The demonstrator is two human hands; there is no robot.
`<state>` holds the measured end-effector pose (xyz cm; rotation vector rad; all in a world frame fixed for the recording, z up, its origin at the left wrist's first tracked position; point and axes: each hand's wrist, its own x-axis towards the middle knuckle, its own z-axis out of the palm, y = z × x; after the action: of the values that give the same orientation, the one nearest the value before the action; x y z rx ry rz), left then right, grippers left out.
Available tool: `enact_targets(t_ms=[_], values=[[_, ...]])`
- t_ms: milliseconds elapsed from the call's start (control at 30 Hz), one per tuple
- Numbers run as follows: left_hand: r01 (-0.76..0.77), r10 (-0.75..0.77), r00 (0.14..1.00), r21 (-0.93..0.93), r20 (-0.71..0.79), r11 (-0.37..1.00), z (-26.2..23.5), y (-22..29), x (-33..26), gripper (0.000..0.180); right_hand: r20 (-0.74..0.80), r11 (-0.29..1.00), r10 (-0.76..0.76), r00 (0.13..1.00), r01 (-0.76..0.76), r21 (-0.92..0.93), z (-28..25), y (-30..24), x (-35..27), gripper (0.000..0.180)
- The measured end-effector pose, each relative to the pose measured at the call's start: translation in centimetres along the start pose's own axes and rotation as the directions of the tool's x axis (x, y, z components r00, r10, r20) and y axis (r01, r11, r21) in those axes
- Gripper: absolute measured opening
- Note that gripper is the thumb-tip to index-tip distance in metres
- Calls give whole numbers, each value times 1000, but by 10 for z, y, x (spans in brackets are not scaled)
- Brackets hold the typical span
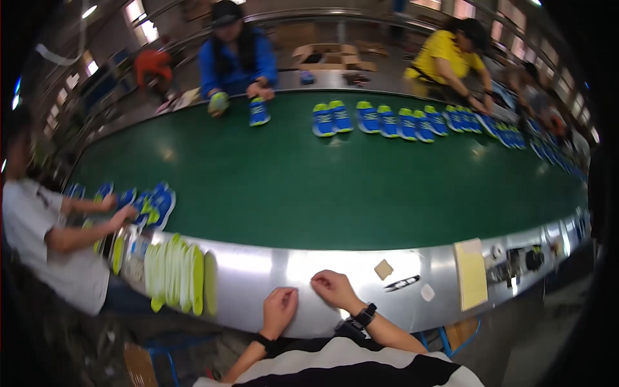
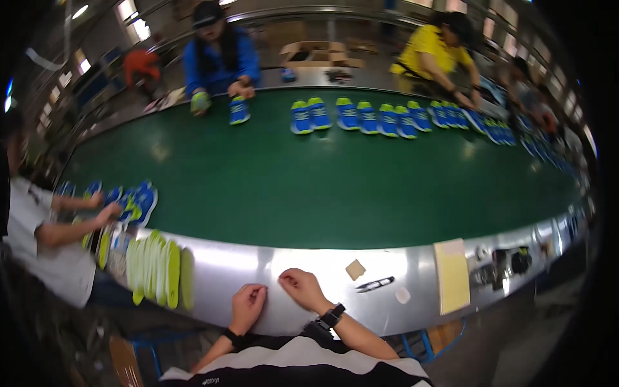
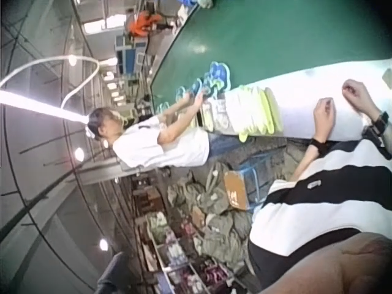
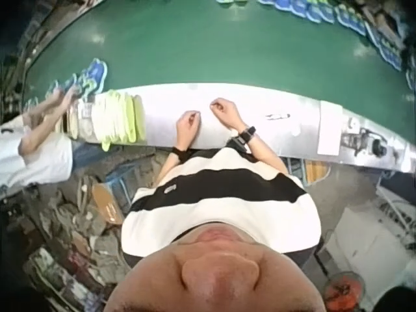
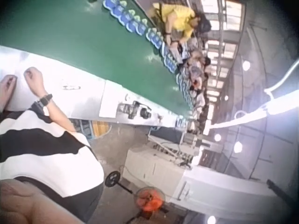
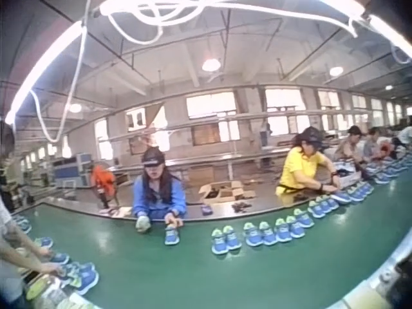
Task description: The recorder is inspecting and cleaning finished blue sneakers on a production line, using a brush and cloth.
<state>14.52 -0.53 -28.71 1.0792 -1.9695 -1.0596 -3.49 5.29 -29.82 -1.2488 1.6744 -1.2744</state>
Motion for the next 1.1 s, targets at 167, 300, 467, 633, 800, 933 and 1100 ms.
enact_targets(t_ms=[167,300,467,633,800,933,1100], values=[[52,-29,972,-96,233,994,-21,-6,2,17,-29,996,42,999,-40,81,8,10,-2,10],[145,-66,902,-155,427,977,-46,-9,-8,30,37,995,58,998,-60,78,18,-5,2,10],[87,-126,606,92,786,992,-124,34,56,44,-39,997,63,997,-61,49,9,3,-2,11],[-70,-2,986,421,169,904,-212,-30,212,38,-2,998,31,1000,-31,52,4,6,0,14],[152,85,964,787,-251,598,-440,-210,295,76,137,994,-77,988,65,87,10,-21,2,15],[-71,109,994,679,-13,731,-276,-184,417,74,53,993,-29,998,22,120,2,3,-4,11],[3,-7,1000,618,4,786,-281,-199,428,70,25,989,-33,999,29,145,1,0,-4,11]])
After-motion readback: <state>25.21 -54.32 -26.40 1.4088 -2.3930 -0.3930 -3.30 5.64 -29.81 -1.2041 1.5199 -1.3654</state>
